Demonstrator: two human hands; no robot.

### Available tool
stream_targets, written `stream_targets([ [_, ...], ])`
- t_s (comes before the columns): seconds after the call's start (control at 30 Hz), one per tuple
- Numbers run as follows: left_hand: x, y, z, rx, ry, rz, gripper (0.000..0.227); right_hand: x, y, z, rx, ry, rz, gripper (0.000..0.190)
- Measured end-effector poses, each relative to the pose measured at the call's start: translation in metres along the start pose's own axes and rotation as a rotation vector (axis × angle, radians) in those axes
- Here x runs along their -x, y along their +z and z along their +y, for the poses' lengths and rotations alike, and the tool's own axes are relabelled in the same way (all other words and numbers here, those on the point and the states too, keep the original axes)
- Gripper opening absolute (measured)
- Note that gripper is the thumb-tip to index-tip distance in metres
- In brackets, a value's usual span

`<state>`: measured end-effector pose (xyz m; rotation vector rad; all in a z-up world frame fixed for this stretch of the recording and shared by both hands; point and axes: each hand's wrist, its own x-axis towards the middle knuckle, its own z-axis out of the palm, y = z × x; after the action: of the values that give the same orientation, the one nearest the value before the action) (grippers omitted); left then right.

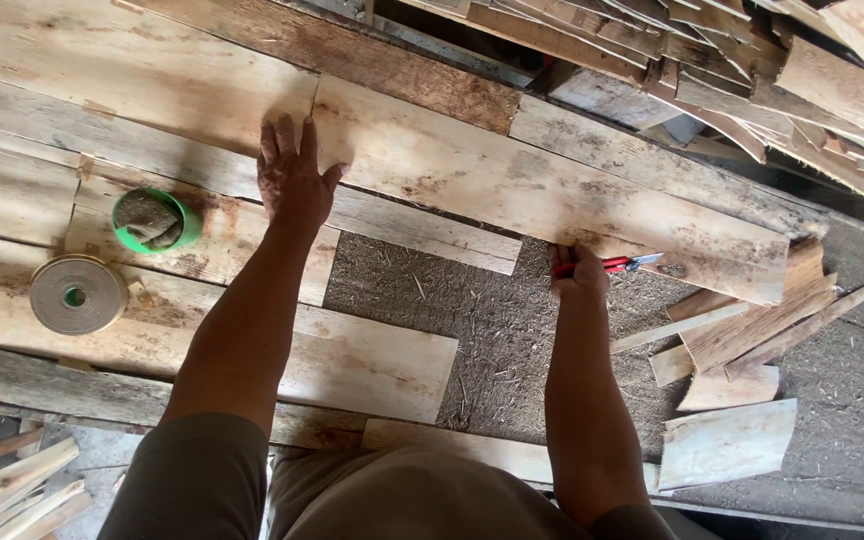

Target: Cutting and organizing thin wood veneer or bark strips on a workshop table.

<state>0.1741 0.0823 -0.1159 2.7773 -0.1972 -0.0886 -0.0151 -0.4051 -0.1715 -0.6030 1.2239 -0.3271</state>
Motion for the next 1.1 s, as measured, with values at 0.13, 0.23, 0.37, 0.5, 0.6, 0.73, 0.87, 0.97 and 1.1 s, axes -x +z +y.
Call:
stream_targets([
  [0.13, -0.003, -0.017, 0.008, -0.010, 0.013, 0.032, 0.089, -0.002, -0.004, -0.001, -0.019, -0.001, 0.040, 0.014],
  [0.23, -0.007, -0.041, 0.015, -0.032, -0.020, -0.057, 0.082, -0.010, -0.009, 0.000, 0.019, 0.006, 0.049, 0.011],
  [0.37, -0.017, -0.042, 0.000, -0.067, 0.058, -0.096, 0.072, -0.004, -0.004, -0.002, 0.033, 0.018, 0.073, 0.010],
  [0.5, -0.029, -0.018, -0.029, -0.119, 0.186, -0.039, 0.054, 0.000, -0.002, -0.005, 0.034, 0.012, 0.065, 0.009],
  [0.6, -0.041, -0.046, -0.020, -0.220, 0.166, -0.171, 0.050, -0.005, -0.004, -0.006, 0.057, 0.021, 0.069, 0.010],
  [0.73, -0.048, -0.039, -0.031, -0.222, 0.218, -0.150, 0.047, -0.008, -0.007, -0.006, 0.049, 0.028, 0.077, 0.011],
  [0.87, -0.049, -0.055, -0.022, -0.224, 0.201, -0.203, 0.049, -0.006, -0.005, -0.006, 0.068, 0.022, 0.059, 0.012],
  [0.97, -0.046, -0.061, -0.018, -0.208, 0.204, -0.219, 0.053, 0.001, -0.001, -0.006, 0.063, 0.021, 0.077, 0.012],
  [1.1, -0.046, -0.049, -0.025, -0.204, 0.235, -0.144, 0.046, -0.007, -0.002, -0.006, 0.057, 0.024, 0.121, 0.013],
])
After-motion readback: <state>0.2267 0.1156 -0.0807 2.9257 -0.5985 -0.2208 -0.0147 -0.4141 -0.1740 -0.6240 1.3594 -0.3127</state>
